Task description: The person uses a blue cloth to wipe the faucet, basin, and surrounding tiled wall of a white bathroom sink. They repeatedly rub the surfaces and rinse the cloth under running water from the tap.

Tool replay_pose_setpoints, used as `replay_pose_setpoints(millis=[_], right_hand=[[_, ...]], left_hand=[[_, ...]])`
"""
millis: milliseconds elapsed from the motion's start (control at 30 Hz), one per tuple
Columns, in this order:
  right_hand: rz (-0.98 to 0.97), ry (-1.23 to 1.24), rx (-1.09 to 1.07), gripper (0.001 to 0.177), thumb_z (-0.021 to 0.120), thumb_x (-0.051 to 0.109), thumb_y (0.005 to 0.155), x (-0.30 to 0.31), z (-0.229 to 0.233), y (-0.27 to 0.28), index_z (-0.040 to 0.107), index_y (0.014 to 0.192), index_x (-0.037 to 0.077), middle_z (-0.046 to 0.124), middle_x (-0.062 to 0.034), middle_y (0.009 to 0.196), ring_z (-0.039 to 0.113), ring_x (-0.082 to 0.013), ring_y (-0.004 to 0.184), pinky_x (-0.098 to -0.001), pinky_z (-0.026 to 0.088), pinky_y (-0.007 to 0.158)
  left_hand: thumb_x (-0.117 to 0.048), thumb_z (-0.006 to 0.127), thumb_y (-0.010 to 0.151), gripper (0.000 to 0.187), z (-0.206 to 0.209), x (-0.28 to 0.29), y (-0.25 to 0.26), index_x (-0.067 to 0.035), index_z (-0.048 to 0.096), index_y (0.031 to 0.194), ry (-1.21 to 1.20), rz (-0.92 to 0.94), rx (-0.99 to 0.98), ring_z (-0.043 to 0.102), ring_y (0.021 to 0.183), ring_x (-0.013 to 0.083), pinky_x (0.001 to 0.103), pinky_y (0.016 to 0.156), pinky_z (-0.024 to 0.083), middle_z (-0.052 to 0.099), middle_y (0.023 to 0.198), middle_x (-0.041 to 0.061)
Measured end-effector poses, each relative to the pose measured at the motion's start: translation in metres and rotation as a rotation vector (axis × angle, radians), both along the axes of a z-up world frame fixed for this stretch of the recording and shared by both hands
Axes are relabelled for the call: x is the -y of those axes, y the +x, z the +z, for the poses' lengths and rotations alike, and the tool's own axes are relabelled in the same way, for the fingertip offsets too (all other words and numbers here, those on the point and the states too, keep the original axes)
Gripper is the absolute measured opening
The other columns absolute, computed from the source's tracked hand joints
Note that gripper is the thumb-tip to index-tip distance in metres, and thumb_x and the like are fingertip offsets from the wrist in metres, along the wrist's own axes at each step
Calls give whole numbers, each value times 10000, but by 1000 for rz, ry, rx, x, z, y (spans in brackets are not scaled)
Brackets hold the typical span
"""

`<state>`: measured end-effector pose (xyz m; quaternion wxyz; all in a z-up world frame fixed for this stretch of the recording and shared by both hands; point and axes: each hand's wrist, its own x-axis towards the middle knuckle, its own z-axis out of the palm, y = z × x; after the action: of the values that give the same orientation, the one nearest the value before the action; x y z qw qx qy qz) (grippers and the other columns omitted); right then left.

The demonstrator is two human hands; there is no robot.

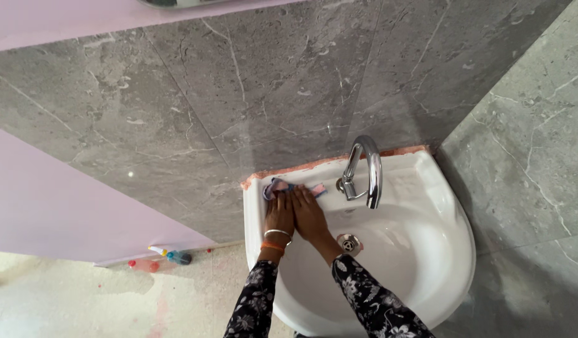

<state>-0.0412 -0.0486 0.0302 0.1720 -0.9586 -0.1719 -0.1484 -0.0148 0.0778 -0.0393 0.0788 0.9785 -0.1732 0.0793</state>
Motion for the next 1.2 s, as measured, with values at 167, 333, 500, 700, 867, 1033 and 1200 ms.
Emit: replay_pose_setpoints(millis=[167, 333, 500, 700, 867, 1033, 1200], right_hand=[[-56, -64, 32, 553, 551, 121, 912, 14, -11, 4, 493, 1437, -42, 497, -224, 1514, 375, -364, 1472, -423, 259, 1236], [-153, -214, -2, 613, 550, 127, 855, 47, -12, -3, 472, 1434, -59, 479, -221, 1510, 353, -347, 1469, -428, 249, 1228], [-89, -76, 12, 597, 546, 93, 894, 92, -6, -25, 465, 1467, -56, 489, -223, 1524, 442, -318, 1424, -401, 332, 1188], [36, -37, 29, 582, 606, 44, 866, 120, 3, -40, 516, 1435, -39, 543, -189, 1481, 545, -313, 1326, -390, 435, 1109], [2, 69, -96, 521, 615, -17, 855, 155, 10, -57, 621, 1374, 36, 673, -147, 1285, 638, -303, 1193, -382, 523, 1010], [-26, 216, 99, 291, 623, -10, 898, 207, 25, -55, 698, 1171, 54, 720, -173, 1229, 685, -335, 1162, -401, 548, 973], [-120, 338, 37, 390, 564, -74, 861, 211, 32, -18, 734, 1187, 55, 732, -130, 1201, 693, -313, 1090, -404, 548, 959]], left_hand=[[-130, 504, 958, 619, 0, 12, 1, 3, 369, 1547, -57, -15, -124, 450, 1399, 395, 473, 1190, 329, 467, 1524, 239], [-141, 510, 968, 582, -9, 54, 5, 1, 397, 1521, -131, -112, -90, 428, 1436, 390, 486, 1202, 297, 457, 1535, 241], [-110, 534, 920, 624, -9, 99, -13, 41, 393, 1508, -157, -172, -39, 410, 1435, 389, 496, 1216, 262, 456, 1530, 258], [-45, 592, 868, 681, 7, 100, -38, 91, 386, 1503, -202, -214, -99, 388, 1456, 400, 472, 1244, 254, 457, 1518, 293], [-32, 617, 830, 679, 34, 125, -61, 100, 409, 1463, -202, -279, -85, 371, 1474, 391, 467, 1223, 269, 423, 1540, 299], [-39, 621, 804, 736, 64, 185, -77, 131, 366, 1473, -227, -167, -317, 297, 1441, 511, 487, 1221, 249, 318, 1534, 399], [-11, 580, 842, 672, 86, 208, -80, 64, 377, 1478, -342, -41, -315, 326, 1434, 548, 496, 1191, 320, 337, 1509, 426]])
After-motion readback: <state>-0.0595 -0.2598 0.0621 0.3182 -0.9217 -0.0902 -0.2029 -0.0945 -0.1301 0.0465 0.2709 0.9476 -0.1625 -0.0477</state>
